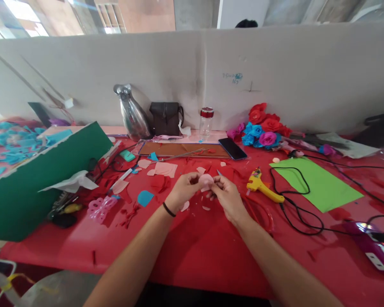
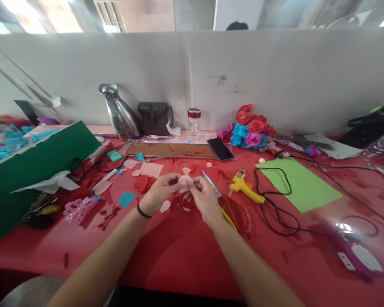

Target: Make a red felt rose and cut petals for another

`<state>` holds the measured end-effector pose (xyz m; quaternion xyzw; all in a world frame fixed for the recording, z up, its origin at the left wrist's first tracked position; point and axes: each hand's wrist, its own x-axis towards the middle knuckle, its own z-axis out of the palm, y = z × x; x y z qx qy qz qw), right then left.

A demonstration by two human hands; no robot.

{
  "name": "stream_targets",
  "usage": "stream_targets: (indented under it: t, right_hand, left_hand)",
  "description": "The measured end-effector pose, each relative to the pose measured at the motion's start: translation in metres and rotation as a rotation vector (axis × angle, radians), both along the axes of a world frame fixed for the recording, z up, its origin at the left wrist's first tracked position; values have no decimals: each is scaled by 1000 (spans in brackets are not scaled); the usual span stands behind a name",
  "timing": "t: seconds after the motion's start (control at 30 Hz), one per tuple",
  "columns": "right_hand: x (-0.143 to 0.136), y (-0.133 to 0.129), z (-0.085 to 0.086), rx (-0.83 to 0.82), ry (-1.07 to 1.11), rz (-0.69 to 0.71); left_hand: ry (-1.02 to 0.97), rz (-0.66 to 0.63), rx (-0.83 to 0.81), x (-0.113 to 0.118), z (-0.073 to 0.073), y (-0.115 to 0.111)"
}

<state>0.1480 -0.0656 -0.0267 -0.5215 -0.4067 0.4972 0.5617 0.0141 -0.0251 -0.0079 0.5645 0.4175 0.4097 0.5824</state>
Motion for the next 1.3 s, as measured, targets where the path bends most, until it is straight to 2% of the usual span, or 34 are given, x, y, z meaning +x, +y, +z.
stream_targets:
  t: [0.07,0.27,0.37,0.43,0.57,0.73,0.8,0.87,0.93,1.0,1.07,1.1,1.17,1.23,1.3]
  right_hand:
    - [4,0,2,8,-40,-36]
    - [24,4,9,-6,-205,-185]
    - [30,7,3,2,-342,-155]
    - [31,7,-3,50,-421,-117]
    - [23,3,-7,129,-653,-47]
    - [18,-2,-3,185,-951,144]
    - [22,-3,-1,204,-1031,218]
    - [26,-5,1,213,-1133,331]
    - [28,-8,3,227,-1244,428]
    - [27,-11,6,231,-1351,452]
    - [24,-13,8,216,-1429,429]
    - [23,-13,10,203,-1448,415]
    - [22,-12,13,156,-1449,387]
    - [23,-11,15,93,-1432,355]
    - [26,-9,16,30,-1403,332]
  left_hand:
    - [20,35,33,-6,-4,2]
    - [-262,520,143,-52,2,28]
    - [-374,609,150,-69,7,39]
    - [-432,612,139,-76,10,41]
    - [-484,515,115,-87,17,37]
    - [-489,424,153,-98,28,28]
    - [-420,365,140,-100,29,26]
    - [-214,237,108,-99,26,25]
    - [89,6,86,-96,20,25]
    - [373,-249,104,-91,14,25]
    - [581,-394,164,-85,10,25]
    - [652,-397,210,-81,9,24]
    - [740,-323,304,-72,7,22]
    - [760,-250,377,-57,4,17]
    - [749,-241,428,-39,-2,11]
